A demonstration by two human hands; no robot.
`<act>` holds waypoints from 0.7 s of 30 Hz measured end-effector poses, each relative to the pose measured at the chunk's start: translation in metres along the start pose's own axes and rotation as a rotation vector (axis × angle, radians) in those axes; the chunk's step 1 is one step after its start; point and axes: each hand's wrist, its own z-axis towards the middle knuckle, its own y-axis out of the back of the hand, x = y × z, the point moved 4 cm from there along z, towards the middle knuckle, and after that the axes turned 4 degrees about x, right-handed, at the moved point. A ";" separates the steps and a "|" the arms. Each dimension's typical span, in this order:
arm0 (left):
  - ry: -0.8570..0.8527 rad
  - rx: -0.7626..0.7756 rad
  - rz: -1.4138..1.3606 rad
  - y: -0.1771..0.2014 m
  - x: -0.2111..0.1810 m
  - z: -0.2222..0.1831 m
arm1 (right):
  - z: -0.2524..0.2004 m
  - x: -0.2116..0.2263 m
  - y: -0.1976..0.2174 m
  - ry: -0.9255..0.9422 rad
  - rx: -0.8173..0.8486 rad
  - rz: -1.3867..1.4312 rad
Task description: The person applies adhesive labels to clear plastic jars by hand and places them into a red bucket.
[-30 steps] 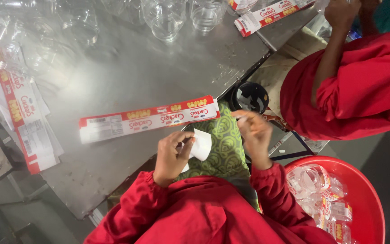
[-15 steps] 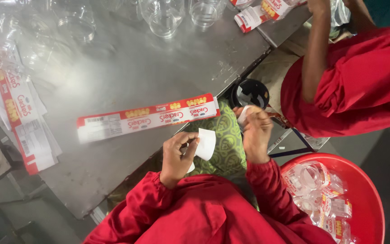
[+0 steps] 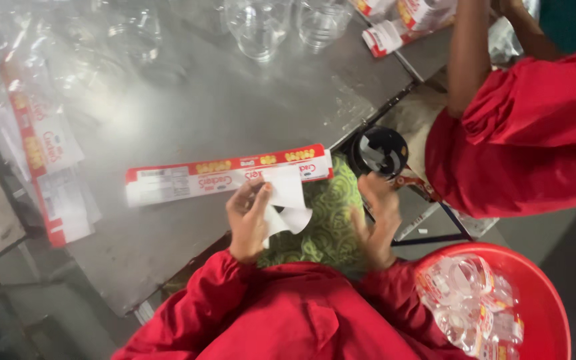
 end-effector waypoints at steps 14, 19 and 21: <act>-0.166 0.061 0.499 0.003 -0.107 0.037 | -0.027 -0.049 0.002 -0.517 -0.001 1.125; -0.664 -0.169 0.910 0.081 -0.187 0.089 | -0.058 -0.077 -0.040 -0.615 0.071 1.170; -0.750 -0.287 1.026 0.122 -0.202 0.119 | -0.073 -0.090 -0.049 -0.715 0.003 1.035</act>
